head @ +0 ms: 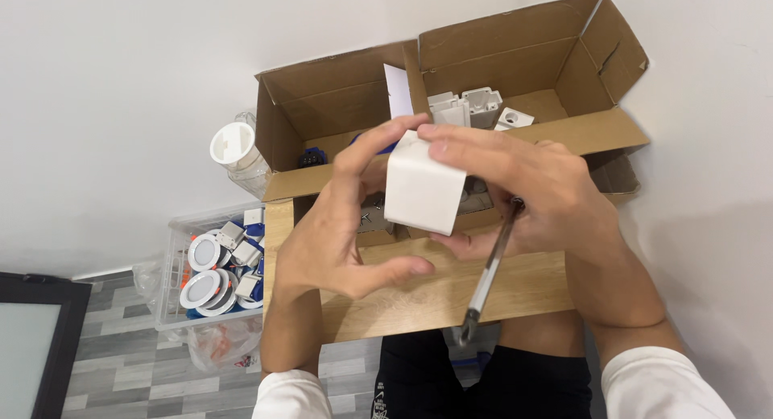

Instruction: The person assembles a white plastic electrical box with a blue circular component using a screwdriver. They tighten screws to secure the parts together, then disassemble the unit to separate the components. The person repeats the assembly process with another white box and blue component, securing them with screws.

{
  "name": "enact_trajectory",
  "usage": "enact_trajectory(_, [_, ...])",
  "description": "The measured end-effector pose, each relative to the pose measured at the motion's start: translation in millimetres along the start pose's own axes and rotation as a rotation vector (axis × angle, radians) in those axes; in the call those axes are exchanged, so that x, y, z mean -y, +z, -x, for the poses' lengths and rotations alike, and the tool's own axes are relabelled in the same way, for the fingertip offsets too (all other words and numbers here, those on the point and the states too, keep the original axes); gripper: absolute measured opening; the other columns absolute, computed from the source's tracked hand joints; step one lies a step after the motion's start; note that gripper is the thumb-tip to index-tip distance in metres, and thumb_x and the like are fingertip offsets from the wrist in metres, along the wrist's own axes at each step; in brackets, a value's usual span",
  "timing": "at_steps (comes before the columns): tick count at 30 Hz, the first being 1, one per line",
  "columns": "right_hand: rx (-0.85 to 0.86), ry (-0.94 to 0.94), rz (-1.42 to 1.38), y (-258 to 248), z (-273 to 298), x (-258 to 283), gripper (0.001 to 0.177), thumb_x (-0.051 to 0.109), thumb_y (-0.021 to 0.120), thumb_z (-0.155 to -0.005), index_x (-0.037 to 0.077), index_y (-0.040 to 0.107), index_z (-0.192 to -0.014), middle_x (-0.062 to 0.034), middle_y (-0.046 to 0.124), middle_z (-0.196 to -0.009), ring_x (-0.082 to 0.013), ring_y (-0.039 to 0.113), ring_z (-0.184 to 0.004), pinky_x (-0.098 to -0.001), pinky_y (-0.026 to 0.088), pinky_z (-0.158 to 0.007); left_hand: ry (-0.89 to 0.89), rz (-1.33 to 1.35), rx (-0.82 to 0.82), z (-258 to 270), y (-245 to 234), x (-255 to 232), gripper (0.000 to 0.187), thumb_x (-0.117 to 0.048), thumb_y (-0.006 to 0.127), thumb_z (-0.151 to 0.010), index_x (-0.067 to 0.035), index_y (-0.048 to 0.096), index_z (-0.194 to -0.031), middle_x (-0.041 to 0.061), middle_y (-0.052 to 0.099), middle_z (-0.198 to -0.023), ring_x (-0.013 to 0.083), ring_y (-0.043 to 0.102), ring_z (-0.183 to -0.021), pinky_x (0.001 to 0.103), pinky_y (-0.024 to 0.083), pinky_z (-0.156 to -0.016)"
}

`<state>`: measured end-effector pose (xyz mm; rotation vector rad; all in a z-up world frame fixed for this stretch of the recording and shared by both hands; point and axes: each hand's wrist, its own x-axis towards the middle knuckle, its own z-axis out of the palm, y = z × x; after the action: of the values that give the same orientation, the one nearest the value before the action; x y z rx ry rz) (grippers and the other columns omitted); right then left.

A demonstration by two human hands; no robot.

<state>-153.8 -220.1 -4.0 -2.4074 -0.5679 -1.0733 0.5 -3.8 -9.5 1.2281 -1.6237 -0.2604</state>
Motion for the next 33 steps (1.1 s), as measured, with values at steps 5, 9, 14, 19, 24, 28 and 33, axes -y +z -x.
enact_trajectory(5, [0.028,-0.063,0.087,3,5,-6,0.053,0.032,0.090,-0.104,0.012,0.063,-0.145,-0.0288,0.062,-0.158,-0.0176,0.075,-0.091,-0.0283,0.051,-0.066,-0.054,-0.081,-0.070,2,0,2,0.061,-0.031,0.067,-0.113,-0.008,0.037,-0.161,0.022,0.050,-0.163,0.0331,0.061,-0.149,0.035,0.064,-0.113])
enact_trajectory(9, [0.087,0.169,-0.242,-4,2,-5,0.113,0.054,0.098,-0.076,0.011,0.037,-0.160,-0.0309,0.045,-0.174,-0.0061,0.039,-0.043,-0.0159,0.041,-0.046,0.062,-0.090,-0.149,-6,1,-5,0.047,-0.013,0.076,-0.106,-0.016,0.046,-0.141,0.024,0.056,-0.149,0.0335,0.066,-0.138,0.034,0.066,-0.099])
enact_trajectory(14, [0.098,0.310,-0.175,1,0,-6,0.100,0.065,0.074,-0.082,0.007,0.046,-0.158,-0.0054,0.071,-0.147,-0.0069,0.037,-0.047,-0.0180,0.041,-0.050,0.181,-0.142,-0.139,-9,4,0,0.029,-0.005,0.072,-0.106,-0.015,0.055,-0.127,0.024,0.056,-0.147,0.0427,0.065,-0.140,0.048,0.062,-0.116])
enact_trajectory(19, [0.083,0.226,-0.110,1,1,-8,0.082,0.046,0.093,-0.086,0.006,0.057,-0.148,-0.0018,0.074,-0.136,-0.0072,0.044,-0.048,-0.0185,0.047,-0.051,0.238,-0.149,-0.118,-12,4,-1,0.021,0.000,0.068,-0.108,-0.015,0.058,-0.119,0.020,0.057,-0.147,0.0489,0.060,-0.147,0.059,0.059,-0.125])
enact_trajectory(24, [-0.064,0.154,-0.076,1,0,-4,0.072,0.027,0.101,-0.088,0.004,0.059,-0.142,-0.0154,0.071,-0.141,-0.0027,0.045,-0.050,-0.0138,0.038,-0.052,0.148,-0.158,-0.178,-12,1,-11,0.020,-0.014,0.077,-0.101,-0.010,0.060,-0.111,0.023,0.053,-0.149,0.0526,0.051,-0.156,0.065,0.051,-0.135])
enact_trajectory(28, [-0.047,0.168,-0.122,2,0,-3,0.073,0.015,0.101,-0.087,0.006,0.057,-0.145,-0.0183,0.066,-0.150,-0.0059,0.045,-0.051,-0.0142,0.041,-0.052,-0.001,-0.089,-0.219,-10,4,-8,0.049,-0.028,0.080,-0.100,-0.012,0.052,-0.137,0.023,0.050,-0.159,0.0346,0.056,-0.153,0.042,0.057,-0.126])
enact_trajectory(33, [-0.064,0.015,-0.046,12,1,-8,0.049,0.026,0.088,-0.101,0.005,0.064,-0.139,-0.0197,0.068,-0.147,-0.0087,0.049,-0.057,-0.0188,0.048,-0.054,-0.096,-0.206,-0.151,-14,6,-15,0.067,-0.028,0.078,-0.106,-0.012,0.043,-0.161,0.024,0.044,-0.174,0.0343,0.057,-0.160,0.039,0.069,-0.117])
